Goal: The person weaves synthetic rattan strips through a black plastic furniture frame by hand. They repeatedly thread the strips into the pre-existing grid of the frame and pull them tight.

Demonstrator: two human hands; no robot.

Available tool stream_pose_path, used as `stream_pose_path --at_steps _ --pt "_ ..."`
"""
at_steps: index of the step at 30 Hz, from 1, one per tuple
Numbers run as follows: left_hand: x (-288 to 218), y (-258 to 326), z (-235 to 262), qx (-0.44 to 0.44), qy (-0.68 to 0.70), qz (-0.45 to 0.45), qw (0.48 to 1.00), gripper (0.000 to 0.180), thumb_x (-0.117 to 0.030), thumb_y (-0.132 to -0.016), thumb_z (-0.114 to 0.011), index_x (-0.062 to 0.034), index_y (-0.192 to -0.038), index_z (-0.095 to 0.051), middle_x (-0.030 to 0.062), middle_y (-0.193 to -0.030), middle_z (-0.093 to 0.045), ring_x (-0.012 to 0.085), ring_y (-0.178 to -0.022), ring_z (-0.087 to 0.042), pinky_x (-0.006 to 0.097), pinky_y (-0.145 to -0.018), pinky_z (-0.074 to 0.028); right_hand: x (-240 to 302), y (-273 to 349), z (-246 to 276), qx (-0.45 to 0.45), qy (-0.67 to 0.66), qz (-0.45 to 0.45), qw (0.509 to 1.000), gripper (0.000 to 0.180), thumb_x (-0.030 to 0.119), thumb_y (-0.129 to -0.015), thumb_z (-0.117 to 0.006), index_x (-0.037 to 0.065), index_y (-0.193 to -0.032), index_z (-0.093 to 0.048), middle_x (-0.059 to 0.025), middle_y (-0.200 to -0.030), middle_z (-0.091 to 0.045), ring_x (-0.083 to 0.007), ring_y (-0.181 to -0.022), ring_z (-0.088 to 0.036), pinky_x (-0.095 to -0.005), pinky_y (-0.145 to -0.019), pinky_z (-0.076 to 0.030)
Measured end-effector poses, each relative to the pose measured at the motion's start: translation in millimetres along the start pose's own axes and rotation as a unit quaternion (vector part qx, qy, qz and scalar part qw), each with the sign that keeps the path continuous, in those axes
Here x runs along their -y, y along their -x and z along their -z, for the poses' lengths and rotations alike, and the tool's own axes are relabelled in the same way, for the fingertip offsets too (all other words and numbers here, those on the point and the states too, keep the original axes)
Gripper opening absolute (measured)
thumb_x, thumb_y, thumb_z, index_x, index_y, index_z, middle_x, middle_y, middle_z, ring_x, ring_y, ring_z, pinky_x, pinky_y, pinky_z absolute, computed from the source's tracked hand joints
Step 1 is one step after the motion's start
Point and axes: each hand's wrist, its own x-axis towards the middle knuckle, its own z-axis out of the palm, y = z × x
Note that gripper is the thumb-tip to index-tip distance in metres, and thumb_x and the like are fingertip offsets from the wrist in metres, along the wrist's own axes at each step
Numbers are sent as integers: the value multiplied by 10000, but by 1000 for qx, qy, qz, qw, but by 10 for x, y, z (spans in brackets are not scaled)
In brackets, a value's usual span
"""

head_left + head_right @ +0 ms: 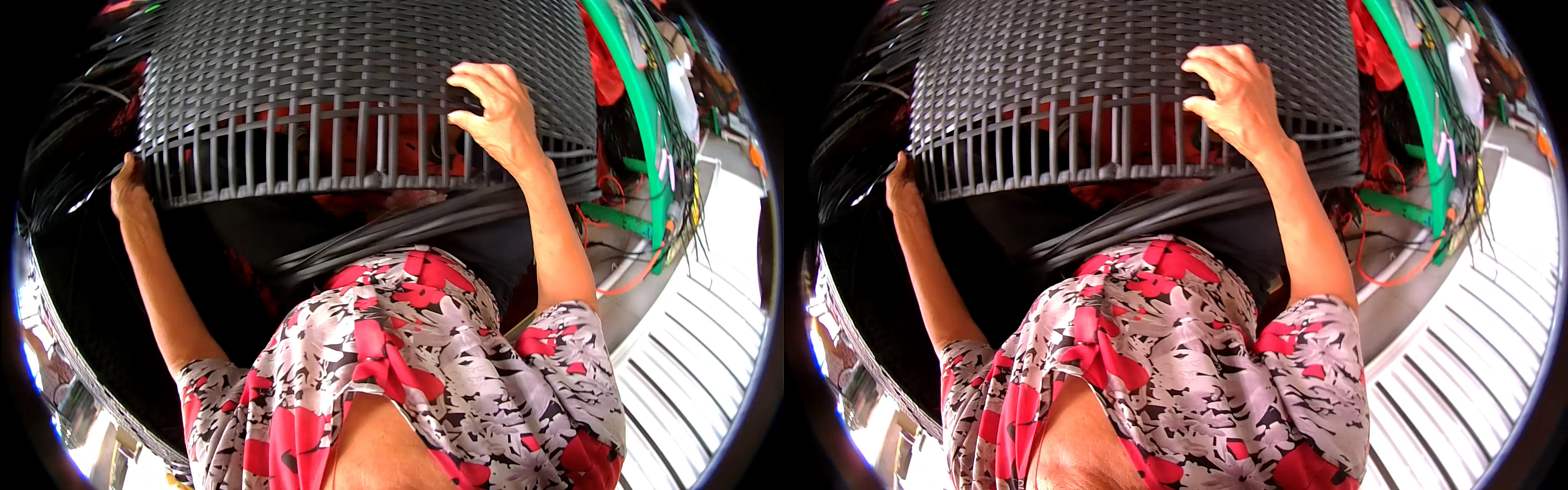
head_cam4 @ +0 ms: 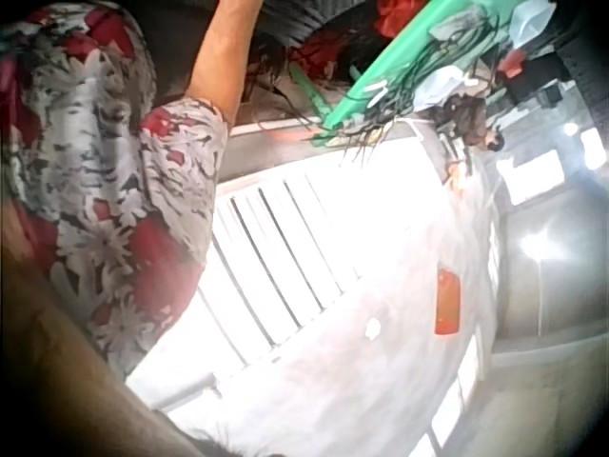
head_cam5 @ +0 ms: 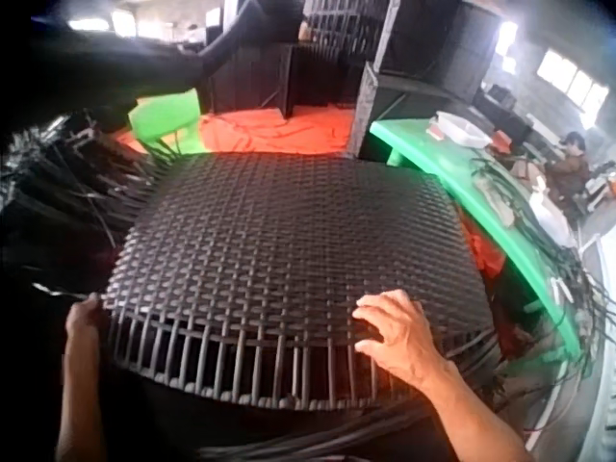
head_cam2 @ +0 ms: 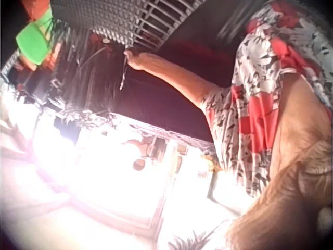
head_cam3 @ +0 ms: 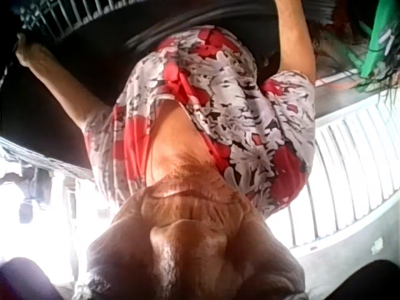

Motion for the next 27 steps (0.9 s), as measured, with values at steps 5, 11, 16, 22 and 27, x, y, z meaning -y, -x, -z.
stream_pose_path --at_steps 5,11,16,22,27 --pt "81 36 -256 -59 15 -63 996 112 -62 -785 -746 -28 -842 -656 69 -807 -645 196 -727 -614 294 -732 -505 99 -115 169 52 -83 -28 995 414 177 -677 -732 93 -1073 -640 -61 -1203 -590 -250 -1166 -487 -391 -981 -381" --pt "79 369 -457 -113 27 -82 990 122 -15 -747 -762 -30 -771 -643 77 -764 -650 211 -653 -623 316 -631 -518 998 -630 -481 2 0 133 991 498 310 -712 -756 65 -1118 -604 -63 -1249 -522 -251 -1186 -428 -443 -979 -310" --pt "22 608 -698 -144 57 -73 985 190 58 -726 -749 -17 -713 -575 92 -712 -623 209 -582 -611 324 -545 -522 910 -846 -739 -22 83 179 980 327 241 -777 -709 119 -1069 -628 -5 -1142 -599 -201 -1092 -489 -401 -851 -376" --pt "16 710 -712 -150 53 -93 983 209 67 -717 -746 -26 -690 -561 65 -711 -606 189 -587 -591 318 -560 -511 1327 -1241 -682 -89 -5 195 977 323 238 -768 -702 117 -1059 -634 -16 -1132 -600 -208 -1122 -480 -436 -904 -357" --pt "64 608 -758 -118 49 -100 987 178 47 -712 -753 -23 -713 -589 55 -719 -608 188 -582 -583 316 -565 -499 1527 -1163 -973 3 3 227 974 393 164 -701 -654 77 -1082 -617 -67 -1202 -571 -255 -1127 -476 -491 -892 -343"
